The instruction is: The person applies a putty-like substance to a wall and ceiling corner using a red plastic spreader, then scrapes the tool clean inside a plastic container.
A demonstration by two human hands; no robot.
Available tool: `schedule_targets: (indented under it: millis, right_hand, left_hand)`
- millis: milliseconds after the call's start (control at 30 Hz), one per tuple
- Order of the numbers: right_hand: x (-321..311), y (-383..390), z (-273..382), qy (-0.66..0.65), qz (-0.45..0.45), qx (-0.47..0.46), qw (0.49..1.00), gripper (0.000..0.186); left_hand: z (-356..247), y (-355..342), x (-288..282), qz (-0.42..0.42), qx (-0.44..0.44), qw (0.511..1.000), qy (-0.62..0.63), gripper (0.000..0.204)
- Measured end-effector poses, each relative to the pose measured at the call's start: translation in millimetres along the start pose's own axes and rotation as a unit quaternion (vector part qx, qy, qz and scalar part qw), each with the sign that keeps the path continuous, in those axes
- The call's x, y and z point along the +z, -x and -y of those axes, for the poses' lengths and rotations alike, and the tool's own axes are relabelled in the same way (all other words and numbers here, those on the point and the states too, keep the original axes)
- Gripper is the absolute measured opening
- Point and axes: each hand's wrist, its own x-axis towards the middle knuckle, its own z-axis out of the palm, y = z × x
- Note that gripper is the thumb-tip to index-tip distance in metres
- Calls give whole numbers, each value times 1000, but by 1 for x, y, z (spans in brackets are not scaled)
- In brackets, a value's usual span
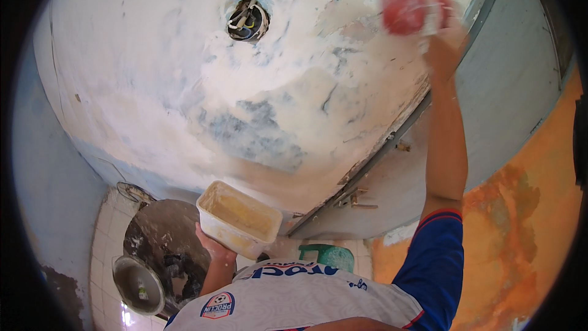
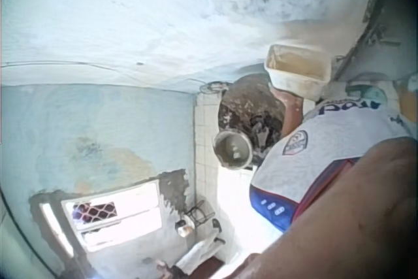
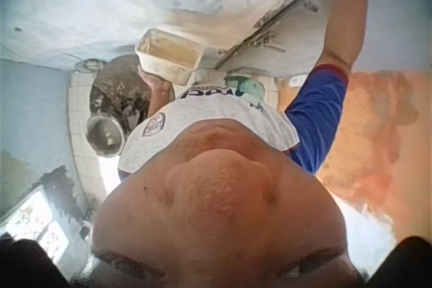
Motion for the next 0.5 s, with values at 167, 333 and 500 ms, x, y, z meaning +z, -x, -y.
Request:
schedule_targets:
  millis: [167,333,500]
  right_hand:
    - [6,22,3,-182,98,-11,978,29]
    - [0,23,6,-35,33,65,997,25]
    - [1,36,-4,-145,53,96,983,25]
  left_hand:
    - [-6,14,1,-30,-14,999,10,73]
    - [-9,21,-14,-47,-20,999,-3,74]
    - [-24,50,8,-125,-21,992,7,74]
